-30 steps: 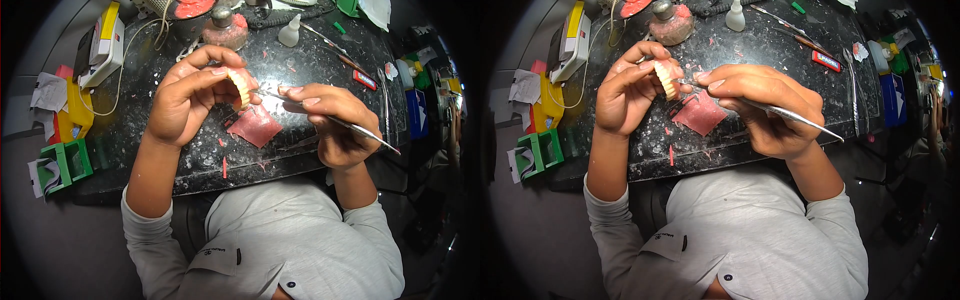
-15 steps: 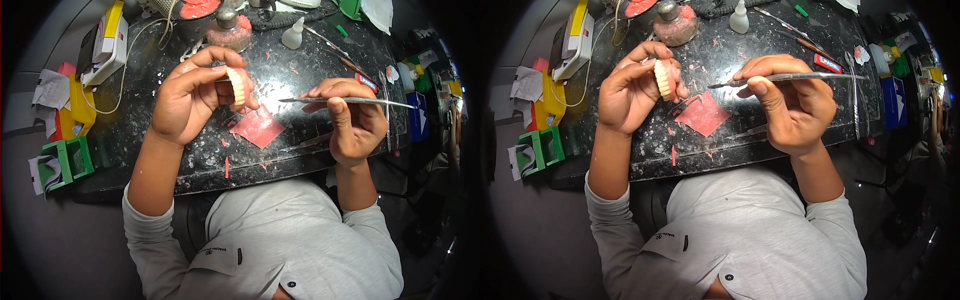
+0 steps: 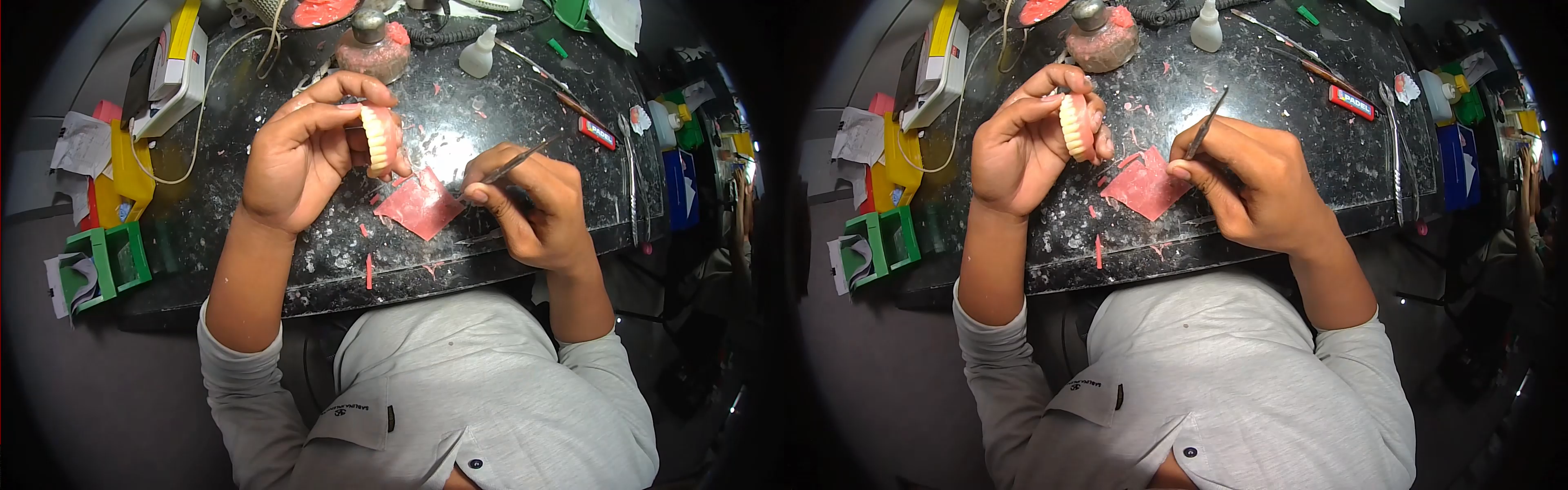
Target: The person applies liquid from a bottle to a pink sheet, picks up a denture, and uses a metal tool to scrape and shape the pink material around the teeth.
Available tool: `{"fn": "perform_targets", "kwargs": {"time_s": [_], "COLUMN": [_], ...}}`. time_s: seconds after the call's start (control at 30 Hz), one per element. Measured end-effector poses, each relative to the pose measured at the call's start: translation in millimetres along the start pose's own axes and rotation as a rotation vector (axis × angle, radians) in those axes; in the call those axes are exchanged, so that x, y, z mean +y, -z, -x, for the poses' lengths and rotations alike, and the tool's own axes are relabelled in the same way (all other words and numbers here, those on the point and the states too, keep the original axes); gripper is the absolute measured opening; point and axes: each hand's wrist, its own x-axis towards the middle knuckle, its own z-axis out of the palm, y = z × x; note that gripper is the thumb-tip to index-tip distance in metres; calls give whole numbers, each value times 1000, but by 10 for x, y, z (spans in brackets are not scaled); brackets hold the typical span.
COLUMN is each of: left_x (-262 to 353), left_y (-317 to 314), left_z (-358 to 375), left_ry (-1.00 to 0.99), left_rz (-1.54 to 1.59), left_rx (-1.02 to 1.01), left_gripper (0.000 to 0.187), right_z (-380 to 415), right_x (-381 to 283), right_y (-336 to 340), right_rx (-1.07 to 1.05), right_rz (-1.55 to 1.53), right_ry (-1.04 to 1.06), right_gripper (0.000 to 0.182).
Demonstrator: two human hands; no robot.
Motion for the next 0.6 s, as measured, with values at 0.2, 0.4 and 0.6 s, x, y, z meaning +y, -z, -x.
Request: {"fn": "perform_targets", "kwargs": {"time_s": [0.2,0.4,0.6], "left_x": [1,-22,-28], "left_y": [-14,-79,-100], "left_z": [3,5,-2], "left_ry": [-2,-9,13], "left_rz": [-21,-106,-191], "left_rx": [5,38,-7], "left_gripper": [29,29,29], "right_z": [15,23,-20], "right_x": [1,-7,26], "right_y": [-2,-24,21], "right_rx": [57,349,223], "right_rz": [-49,-300,-143], "right_ry": [-18,103,294], "right_gripper": [5,11,18]}}
